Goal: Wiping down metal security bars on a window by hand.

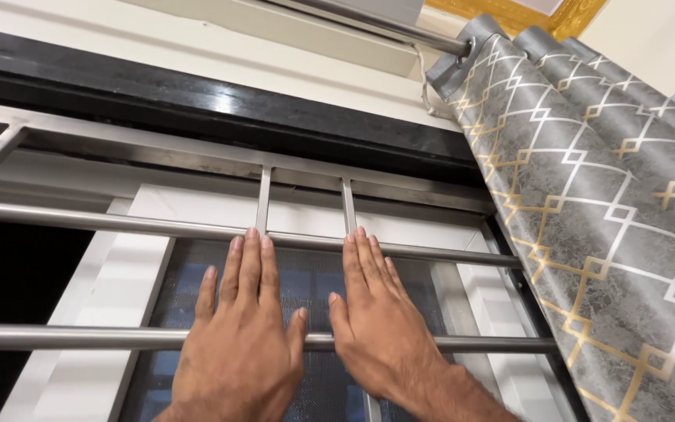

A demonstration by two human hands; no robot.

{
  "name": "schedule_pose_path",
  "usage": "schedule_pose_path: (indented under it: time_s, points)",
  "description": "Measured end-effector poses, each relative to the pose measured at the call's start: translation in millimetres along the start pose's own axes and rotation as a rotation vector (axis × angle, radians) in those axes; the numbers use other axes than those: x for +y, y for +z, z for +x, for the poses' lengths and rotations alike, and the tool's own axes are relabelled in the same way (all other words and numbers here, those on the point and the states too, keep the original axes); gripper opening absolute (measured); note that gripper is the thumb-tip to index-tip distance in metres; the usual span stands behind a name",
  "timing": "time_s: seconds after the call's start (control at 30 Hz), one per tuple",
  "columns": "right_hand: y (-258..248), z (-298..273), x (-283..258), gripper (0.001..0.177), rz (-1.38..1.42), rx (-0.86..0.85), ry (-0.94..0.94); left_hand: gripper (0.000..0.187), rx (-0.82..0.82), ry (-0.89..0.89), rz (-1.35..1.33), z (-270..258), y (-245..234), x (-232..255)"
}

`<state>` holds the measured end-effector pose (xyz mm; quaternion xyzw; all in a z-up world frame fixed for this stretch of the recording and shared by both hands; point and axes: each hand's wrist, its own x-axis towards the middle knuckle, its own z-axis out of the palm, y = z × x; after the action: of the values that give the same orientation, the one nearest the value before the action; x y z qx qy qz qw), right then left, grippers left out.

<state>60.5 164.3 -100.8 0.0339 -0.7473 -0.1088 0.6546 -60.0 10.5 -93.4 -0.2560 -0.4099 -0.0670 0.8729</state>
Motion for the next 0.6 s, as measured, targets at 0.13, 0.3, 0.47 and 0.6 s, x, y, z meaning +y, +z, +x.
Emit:
schedule_pose_path:
  time_s: [0.13,0.3,0.47,0.6]
  points:
    - [0.5,-17.6,-5.8,0.078,0.006,0.013,0.0,0.08,0.269,0.018,0.096,-19.5,-4.1,9.1]
    - [3.3,-13.2,-4.1,0.073,-0.018,0.052,-0.005,0.08,0.282,0.057,0.106,-14.4,1.3,6.1]
    - [4.8,18.4,1.1,0.07,0.026,0.086,0.014,0.079,0.339,0.104,0.189,15.3,-1.5,-1.6]
    - [1.0,46.4,5.1,0.069,0.014,0.094,0.027,0.084,-0.715,-0.108,-0.011,62.5,-37.5,-1.7]
